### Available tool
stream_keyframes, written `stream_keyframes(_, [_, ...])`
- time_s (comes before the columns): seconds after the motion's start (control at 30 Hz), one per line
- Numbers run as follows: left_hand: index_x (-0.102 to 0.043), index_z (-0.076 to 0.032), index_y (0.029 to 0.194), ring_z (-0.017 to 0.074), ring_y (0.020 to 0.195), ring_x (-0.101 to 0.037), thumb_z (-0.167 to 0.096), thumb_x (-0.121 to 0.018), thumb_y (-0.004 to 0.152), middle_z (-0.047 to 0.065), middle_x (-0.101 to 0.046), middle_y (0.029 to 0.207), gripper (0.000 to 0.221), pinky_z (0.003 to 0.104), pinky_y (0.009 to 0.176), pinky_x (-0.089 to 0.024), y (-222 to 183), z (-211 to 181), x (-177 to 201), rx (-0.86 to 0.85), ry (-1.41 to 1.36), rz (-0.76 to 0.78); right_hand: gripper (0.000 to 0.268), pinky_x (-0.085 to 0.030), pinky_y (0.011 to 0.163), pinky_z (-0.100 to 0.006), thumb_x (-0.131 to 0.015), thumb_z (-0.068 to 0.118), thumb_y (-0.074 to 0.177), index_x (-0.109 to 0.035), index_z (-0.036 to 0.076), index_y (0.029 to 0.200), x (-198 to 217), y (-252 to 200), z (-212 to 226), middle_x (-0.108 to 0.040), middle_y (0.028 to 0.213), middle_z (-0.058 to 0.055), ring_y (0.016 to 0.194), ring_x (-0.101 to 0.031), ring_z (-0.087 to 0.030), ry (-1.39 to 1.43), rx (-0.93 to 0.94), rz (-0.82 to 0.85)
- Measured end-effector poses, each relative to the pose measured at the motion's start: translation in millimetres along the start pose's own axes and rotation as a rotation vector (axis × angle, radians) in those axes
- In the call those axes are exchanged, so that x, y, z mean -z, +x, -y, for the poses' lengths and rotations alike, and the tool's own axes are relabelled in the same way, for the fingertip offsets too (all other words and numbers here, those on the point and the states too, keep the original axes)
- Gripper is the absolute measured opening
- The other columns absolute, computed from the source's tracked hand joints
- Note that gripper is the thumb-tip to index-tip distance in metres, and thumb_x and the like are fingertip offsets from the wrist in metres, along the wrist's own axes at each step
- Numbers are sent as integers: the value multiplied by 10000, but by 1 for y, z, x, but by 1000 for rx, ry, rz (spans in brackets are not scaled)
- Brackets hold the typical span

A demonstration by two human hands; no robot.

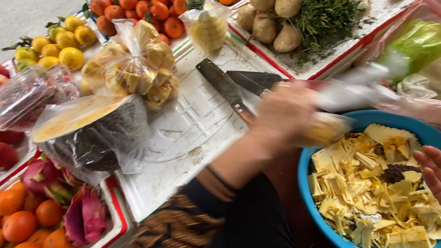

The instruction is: Shredding jackfruit segments into a blue bowl by hand

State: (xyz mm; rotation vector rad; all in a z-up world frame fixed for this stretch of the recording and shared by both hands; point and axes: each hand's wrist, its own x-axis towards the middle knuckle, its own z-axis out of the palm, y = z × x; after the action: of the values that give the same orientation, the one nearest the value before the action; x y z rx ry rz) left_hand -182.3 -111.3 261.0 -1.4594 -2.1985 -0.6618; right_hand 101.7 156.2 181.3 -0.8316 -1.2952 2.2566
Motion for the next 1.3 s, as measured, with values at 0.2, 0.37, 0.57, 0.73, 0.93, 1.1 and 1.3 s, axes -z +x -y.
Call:
stream_keyframes(0.2, [-627,-70,858,192,710,-574,-318,-414,1097,86,-639,952,405,327,652,-527,-113,105,104,789,150,450,230,-580,913,-299,-508,164,1044,-561,161,1268,43,0,-35,-643,1342,-163,1314,-664,-327,43,-33,-4])
stream_keyframes(0.37, [-771,-106,913,387,790,-684,-257,-471,942,135,-731,917,338,521,663,-518,-273,168,114,912,500,741,301,-563,888,-322,-555,166,1008,-564,112,1304,52,-20,-34,-670,1271,-158,1174,-684,-295,81,-42,-138])
stream_keyframes(0.57, [-646,-113,1287,483,973,-785,-338,-533,966,254,-802,1155,407,541,766,-588,-380,230,64,1072,615,872,250,-572,806,-334,-591,91,952,-603,101,1201,95,-47,0,-701,1127,-152,997,-700,-274,222,38,-341])
stream_keyframes(0.73, [-643,-311,1399,282,1266,-751,-574,-572,876,38,-783,1384,590,434,970,-615,-391,298,40,957,685,1277,234,-586,783,-329,-592,67,944,-604,72,1178,114,-51,-4,-698,1084,-166,952,-707,-269,250,86,-455])
stream_keyframes(0.93, [-556,47,1581,484,1228,-673,-274,-841,703,314,-630,1480,977,534,981,-573,-296,238,9,835,300,733,337,-579,745,-319,-621,110,953,-560,55,1279,114,-36,-29,-669,1095,-126,960,-680,-220,-114,21,-642])
stream_keyframes(1.1, [-760,121,1423,286,954,-747,-127,-802,1001,235,-785,1202,491,367,749,-593,-56,15,89,321,205,297,251,-556,680,-300,-629,210,1056,-693,16,910,113,-25,-56,-674,759,-103,687,-646,-181,-497,-29,-518])
stream_keyframes(1.3, [-723,1,1246,305,855,-738,-260,-726,904,180,-775,1050,431,392,672,-559,30,-57,-29,206,-271,190,211,-566,663,-306,-698,205,951,-756,7,909,101,-24,-74,-737,835,-91,735,-655,-171,-830,-191,-481])
